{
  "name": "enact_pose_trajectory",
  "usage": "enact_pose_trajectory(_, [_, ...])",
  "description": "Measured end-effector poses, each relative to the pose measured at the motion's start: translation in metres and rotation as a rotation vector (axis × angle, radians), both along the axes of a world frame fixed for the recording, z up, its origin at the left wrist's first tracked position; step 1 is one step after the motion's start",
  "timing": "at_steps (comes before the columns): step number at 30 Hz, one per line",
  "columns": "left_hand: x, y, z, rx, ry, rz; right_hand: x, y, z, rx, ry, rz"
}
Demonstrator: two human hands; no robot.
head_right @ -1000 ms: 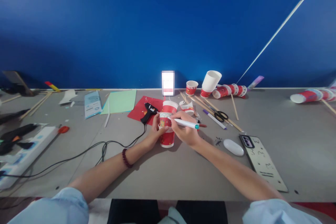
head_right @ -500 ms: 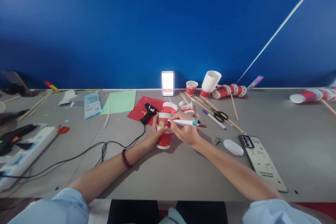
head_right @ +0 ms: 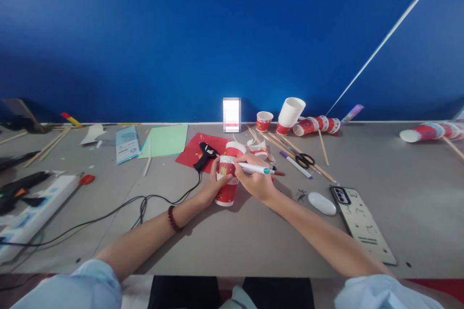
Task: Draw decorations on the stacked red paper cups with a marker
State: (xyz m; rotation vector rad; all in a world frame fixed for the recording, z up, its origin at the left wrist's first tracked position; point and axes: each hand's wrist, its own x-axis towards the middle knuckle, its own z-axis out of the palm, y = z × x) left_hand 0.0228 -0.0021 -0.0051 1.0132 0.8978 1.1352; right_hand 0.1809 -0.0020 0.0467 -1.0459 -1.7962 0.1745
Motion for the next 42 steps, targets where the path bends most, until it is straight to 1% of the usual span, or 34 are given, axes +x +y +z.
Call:
enact_pose_trajectory(9, [0.0013, 0.0001, 0.0028, -0.003, -0.003, 0.043, 0.0035, 0.0001, 0.0021, -0.044, 0.038, 0.026])
enact_pose_trajectory(17, [0.0014, -0.0002, 0.0022, -0.004, -0.022, 0.048, 0.0016, 0.0004, 0.0022, -0.015, 0.027, 0.090])
enact_pose_trajectory(24, [0.0014, 0.0011, 0.0017, 0.011, 0.002, 0.052, 0.0011, 0.0005, 0.0020, -0.024, 0.014, 0.077])
enact_pose_trajectory(31, [0.0005, 0.0001, 0.0024, 0.024, 0.037, 0.038, 0.0004, 0.0005, 0.0011, -0.029, 0.034, 0.008])
enact_pose_trajectory(35, [0.0006, 0.0001, 0.0008, 0.020, 0.036, 0.037, -0.0003, 0.0005, 0.0004, -0.037, 0.033, -0.003])
enact_pose_trajectory(42, [0.0010, 0.0017, -0.0019, 0.057, 0.048, 0.056, 0.0004, 0.0003, 0.0004, -0.032, 0.048, -0.019])
